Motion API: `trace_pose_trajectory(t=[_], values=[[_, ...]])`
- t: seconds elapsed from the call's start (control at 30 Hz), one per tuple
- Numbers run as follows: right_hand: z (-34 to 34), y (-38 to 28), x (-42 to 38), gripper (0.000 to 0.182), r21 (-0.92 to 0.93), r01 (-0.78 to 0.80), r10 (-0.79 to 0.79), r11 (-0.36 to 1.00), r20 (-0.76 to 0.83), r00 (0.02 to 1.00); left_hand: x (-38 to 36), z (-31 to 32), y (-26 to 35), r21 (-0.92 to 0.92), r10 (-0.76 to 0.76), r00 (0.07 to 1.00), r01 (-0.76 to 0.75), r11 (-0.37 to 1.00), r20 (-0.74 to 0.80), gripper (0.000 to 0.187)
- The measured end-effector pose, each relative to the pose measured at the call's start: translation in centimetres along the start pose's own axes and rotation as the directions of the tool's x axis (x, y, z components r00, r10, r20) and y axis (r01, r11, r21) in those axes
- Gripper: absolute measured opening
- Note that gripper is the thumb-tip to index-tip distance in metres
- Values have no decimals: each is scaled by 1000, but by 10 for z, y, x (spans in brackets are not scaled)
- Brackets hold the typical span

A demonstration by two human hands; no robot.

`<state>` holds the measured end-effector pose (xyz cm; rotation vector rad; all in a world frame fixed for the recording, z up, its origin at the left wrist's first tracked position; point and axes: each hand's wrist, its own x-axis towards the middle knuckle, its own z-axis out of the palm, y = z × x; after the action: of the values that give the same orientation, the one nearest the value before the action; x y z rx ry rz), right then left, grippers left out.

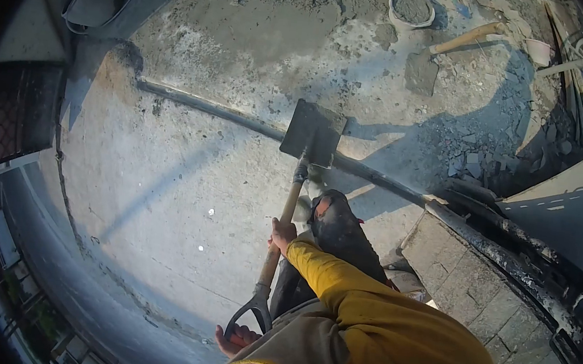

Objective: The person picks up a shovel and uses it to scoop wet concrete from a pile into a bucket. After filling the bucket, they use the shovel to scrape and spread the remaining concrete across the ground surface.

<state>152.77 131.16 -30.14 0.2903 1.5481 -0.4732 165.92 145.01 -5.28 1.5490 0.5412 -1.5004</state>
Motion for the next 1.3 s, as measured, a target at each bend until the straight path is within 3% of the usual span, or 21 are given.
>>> trace_pose_trajectory(t=[0.17, 0.23, 0.3, 0.33, 0.4, 0.43, 0.47, 0.5, 0.53, 0.6, 0.67, 0.77, 0.83, 0.9, 0.97, 1.03, 1.07, 1.2, 1.3], values=[[-35, -73, 40, 37, -71, 31, -32, 997, -14, 999, 26, 74, -48, -71, -20, 999, 18, 997, -29, 56], [-56, -122, 60, 37, -103, 45, -43, 994, 20, 999, 39, 122, -70, -106, -73, 997, 72, 992, -9, 52], [-73, -183, 75, 36, -153, 64, -72, 986, -48, 996, 58, 170, -94, -150, -140, 988, 148, 978, 62, 49], [-81, -217, 86, 35, -154, 128, -132, 980, -17, 991, 64, 208, -105, -104, -105, 994, 107, 989, 21, 47], [-91, -306, 118, 35, -159, 232, -239, 960, -27, 971, 90, 302, -122, -162, -81, 973, 118, 980, 217, 45], [-102, -372, 119, 37, -185, 272, -264, 944, 69, 962, 101, 353, -127, -167, -68, 939, 131, 977, 338, 43], [-106, -436, 123, 36, -158, 326, -310, 932, 121, 943, 110, 407, -124, -180, -66, 887, 165, 970, 458, 44], [-107, -489, 114, 35, -274, 369, -344, 888, 135, 929, 120, 461, -121, -184, -63, 819, 202, 962, 570, 45], [-108, -541, 107, 33, -385, 406, -378, 829, 149, 914, 100, 507, -111, -266, -54, 865, 212, 940, 498, 48], [-114, -538, 89, 33, -312, 339, -328, 888, 88, 941, 73, 508, -120, -257, -60, 906, 181, 949, 418, 48], [-137, -468, 79, 28, -179, 347, -311, 920, 203, 928, 47, 456, -136, -202, -93, 934, 171, 964, 345, 49], [-144, -358, 25, 26, -96, 233, -216, 968, 164, 963, -17, 374, -135, -196, -35, 979, 75, 978, 202, 57], [-154, -313, -7, 24, -86, 121, -113, 989, 95, 989, -47, 353, -127, -218, -30, 988, 63, 974, 152, 60], [-172, -300, -13, 24, -100, 86, -80, 991, 59, 995, -58, 330, -133, -111, -16, 1000, 15, 994, -5, 61], [-196, -287, 1, 25, -148, 92, -87, 985, 38, 995, -55, 326, -154, -187, -71, 997, 64, 980, -31, 60], [-216, -307, 16, 27, -211, 55, -50, 976, 28, 998, -44, 346, -184, -132, -115, 990, 104, 986, -82, 58], [-225, -323, 18, 28, -240, 25, -22, 970, 17, 1000, -40, 350, -195, -115, -138, 990, 135, 984, -25, 54], [-239, -334, 13, 29, -307, -29, 32, 951, 4, 999, -43, 345, -223, -178, -187, 981, 175, 968, -50, 52], [-246, -319, 21, 29, -294, -12, 15, 956, 6, 1000, -38, 331, -239, -275, -87, 991, 113, 955, 106, 48]])
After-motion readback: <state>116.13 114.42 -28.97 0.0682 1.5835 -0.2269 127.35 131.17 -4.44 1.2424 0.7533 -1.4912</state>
